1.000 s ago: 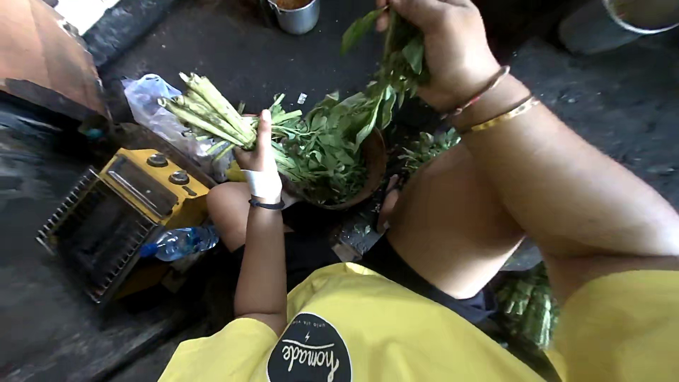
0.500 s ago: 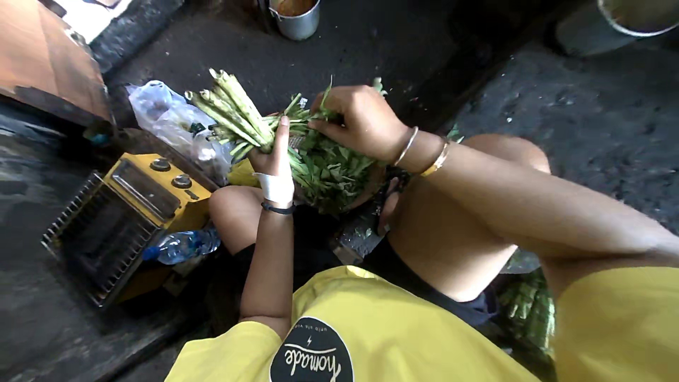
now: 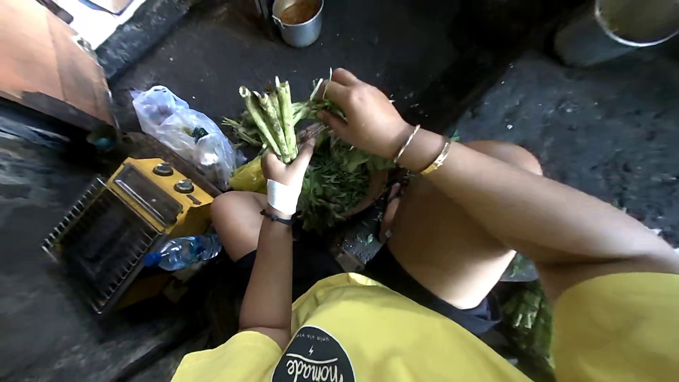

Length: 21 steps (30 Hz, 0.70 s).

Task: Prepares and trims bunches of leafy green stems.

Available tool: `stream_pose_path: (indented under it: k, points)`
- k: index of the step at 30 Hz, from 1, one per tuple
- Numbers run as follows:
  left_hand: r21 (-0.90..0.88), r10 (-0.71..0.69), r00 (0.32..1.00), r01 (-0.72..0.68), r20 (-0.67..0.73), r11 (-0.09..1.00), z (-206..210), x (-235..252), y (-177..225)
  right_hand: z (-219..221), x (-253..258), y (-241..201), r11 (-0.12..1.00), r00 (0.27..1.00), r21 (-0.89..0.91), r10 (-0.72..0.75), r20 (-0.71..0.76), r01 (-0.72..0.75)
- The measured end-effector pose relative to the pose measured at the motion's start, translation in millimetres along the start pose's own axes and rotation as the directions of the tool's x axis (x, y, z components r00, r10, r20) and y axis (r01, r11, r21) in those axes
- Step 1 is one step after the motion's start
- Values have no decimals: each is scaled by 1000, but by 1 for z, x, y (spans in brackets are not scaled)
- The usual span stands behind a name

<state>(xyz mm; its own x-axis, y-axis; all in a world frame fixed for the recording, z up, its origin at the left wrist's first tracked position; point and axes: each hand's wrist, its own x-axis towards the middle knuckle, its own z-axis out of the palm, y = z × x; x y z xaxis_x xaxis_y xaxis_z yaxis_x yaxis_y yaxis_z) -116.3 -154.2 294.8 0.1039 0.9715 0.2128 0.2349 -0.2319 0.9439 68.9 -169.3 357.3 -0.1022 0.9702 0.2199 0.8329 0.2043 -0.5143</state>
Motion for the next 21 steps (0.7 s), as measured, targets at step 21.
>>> stream_pose_path:
  k: [21]
  points:
    - [-232,168,976,-133,138,964,2,12,0,-22,-6,8,823,893,441,165,419,-358]
